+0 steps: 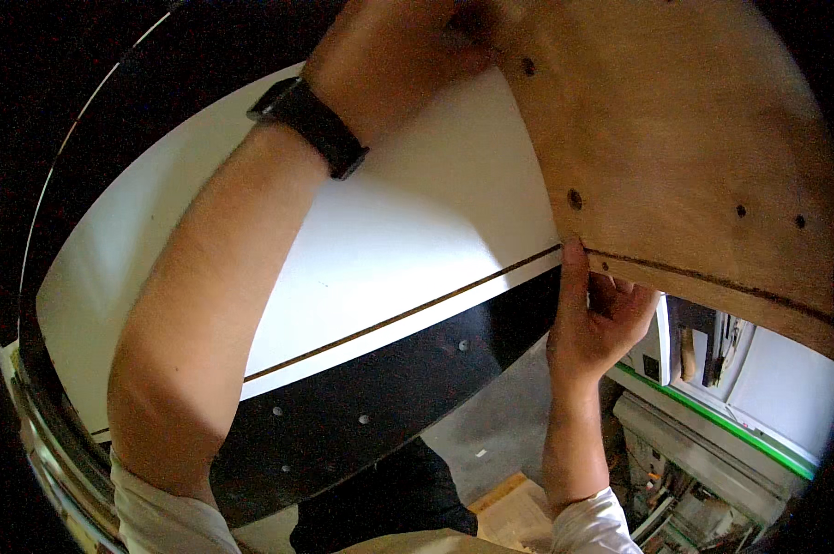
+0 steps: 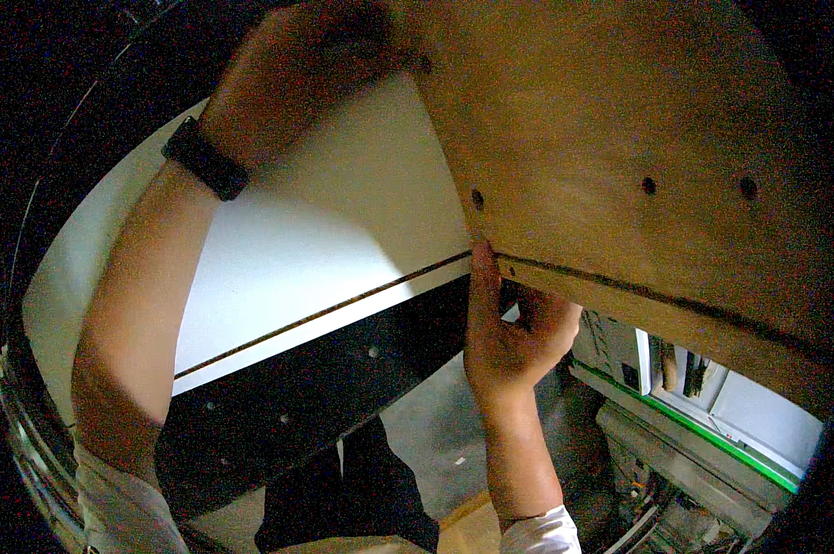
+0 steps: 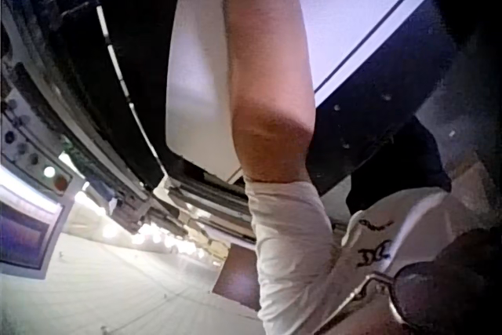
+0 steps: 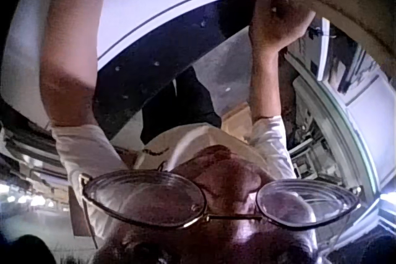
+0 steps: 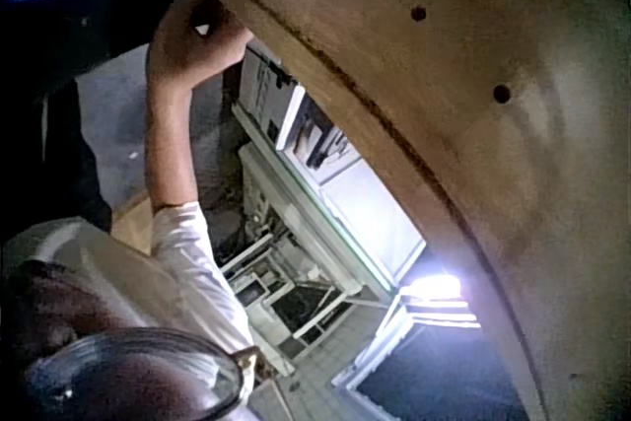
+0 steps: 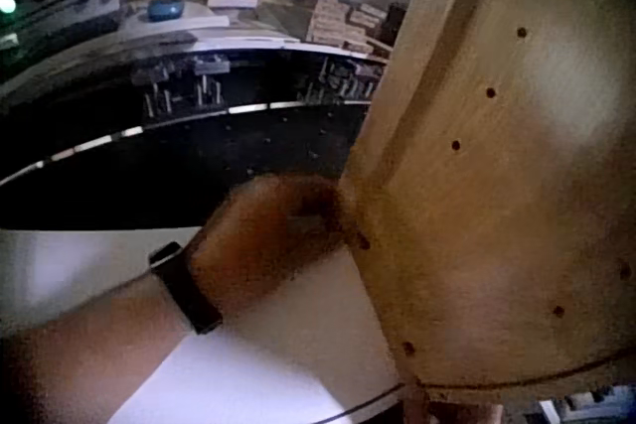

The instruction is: The person assembles a wood panel to a white panel by hand, inserting a dowel and then fitting the pieces together at a factory workstation.

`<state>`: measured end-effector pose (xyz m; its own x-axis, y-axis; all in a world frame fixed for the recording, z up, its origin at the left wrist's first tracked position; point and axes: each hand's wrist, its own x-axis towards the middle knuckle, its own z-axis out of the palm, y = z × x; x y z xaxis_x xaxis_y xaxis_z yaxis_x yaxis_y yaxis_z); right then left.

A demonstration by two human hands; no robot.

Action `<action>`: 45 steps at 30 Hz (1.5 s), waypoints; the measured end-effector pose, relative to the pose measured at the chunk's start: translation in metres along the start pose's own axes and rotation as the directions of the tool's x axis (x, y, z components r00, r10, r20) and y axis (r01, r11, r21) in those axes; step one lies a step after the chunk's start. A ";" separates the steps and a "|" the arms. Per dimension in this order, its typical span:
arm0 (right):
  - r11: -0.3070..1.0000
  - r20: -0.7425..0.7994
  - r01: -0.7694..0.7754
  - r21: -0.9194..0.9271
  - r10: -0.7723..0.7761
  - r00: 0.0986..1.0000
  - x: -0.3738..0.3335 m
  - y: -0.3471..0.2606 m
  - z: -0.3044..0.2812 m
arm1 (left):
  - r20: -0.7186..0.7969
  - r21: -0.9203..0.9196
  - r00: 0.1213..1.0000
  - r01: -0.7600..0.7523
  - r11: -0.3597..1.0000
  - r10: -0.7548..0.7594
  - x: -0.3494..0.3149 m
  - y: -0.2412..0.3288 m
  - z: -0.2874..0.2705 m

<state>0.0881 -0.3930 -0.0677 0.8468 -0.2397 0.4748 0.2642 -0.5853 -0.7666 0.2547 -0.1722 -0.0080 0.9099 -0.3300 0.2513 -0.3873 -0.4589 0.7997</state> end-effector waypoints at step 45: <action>0.946 -0.130 -0.311 0.091 0.320 0.938 -0.098 0.012 -0.001 | 0.009 0.136 1.000 0.027 0.990 -0.028 -0.008 -0.039 -0.001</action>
<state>0.0080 -0.3775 -0.1230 0.8193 -0.5131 0.2560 0.0290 -0.4088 -0.9121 0.2625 -0.1508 -0.0401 0.9191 -0.3244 0.2238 -0.3795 -0.5752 0.7246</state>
